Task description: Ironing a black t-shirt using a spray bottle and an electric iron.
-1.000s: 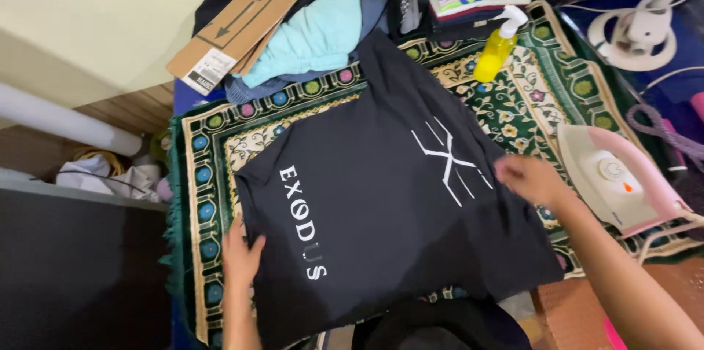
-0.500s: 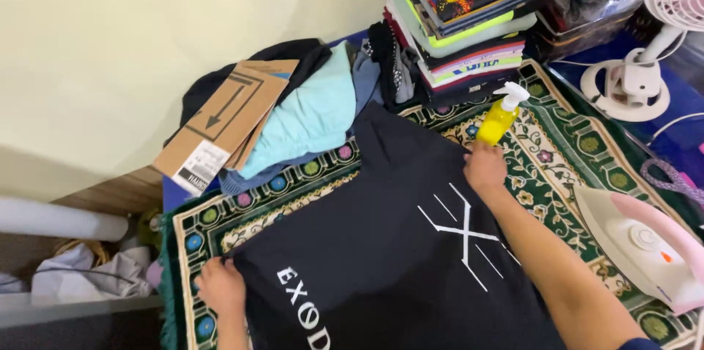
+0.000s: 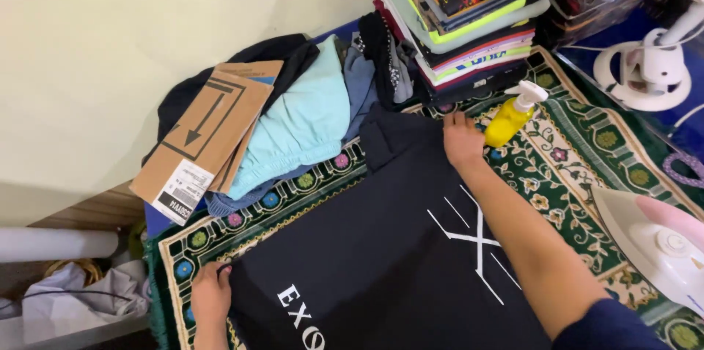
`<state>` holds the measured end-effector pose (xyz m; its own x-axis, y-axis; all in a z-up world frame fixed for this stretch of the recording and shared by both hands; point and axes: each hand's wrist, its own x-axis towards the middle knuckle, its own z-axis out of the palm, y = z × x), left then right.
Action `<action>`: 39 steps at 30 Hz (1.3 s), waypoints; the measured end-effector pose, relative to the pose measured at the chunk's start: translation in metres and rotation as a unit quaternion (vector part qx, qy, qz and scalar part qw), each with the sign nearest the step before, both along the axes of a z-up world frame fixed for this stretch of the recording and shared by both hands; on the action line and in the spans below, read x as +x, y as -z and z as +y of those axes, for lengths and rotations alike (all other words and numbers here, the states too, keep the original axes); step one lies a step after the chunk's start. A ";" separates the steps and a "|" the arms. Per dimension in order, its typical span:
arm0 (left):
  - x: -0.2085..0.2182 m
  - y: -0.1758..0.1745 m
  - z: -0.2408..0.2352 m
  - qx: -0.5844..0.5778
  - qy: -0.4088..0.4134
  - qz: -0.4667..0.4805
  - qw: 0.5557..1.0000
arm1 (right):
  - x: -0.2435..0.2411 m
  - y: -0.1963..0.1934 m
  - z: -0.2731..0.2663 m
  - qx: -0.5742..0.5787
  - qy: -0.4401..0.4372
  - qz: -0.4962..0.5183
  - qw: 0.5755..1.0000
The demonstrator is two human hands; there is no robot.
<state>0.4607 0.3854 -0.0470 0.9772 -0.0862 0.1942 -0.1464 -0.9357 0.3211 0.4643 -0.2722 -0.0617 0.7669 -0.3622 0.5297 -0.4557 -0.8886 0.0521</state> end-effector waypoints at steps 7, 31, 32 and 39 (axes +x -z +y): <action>-0.024 0.000 -0.036 0.172 -0.153 -0.120 0.966 | -0.111 -0.071 0.051 0.015 -0.108 -0.012 0.994; -0.067 -0.001 -0.646 -0.018 0.460 0.083 0.884 | -0.358 -0.003 -0.025 0.077 0.166 0.029 0.983; -0.078 -0.008 -0.644 -0.018 0.459 0.082 0.885 | -0.360 -0.007 -0.024 0.077 0.165 0.029 0.983; -0.115 -0.009 -0.630 -0.199 0.327 0.020 0.924 | -0.364 -0.049 0.000 0.060 -0.087 0.004 0.994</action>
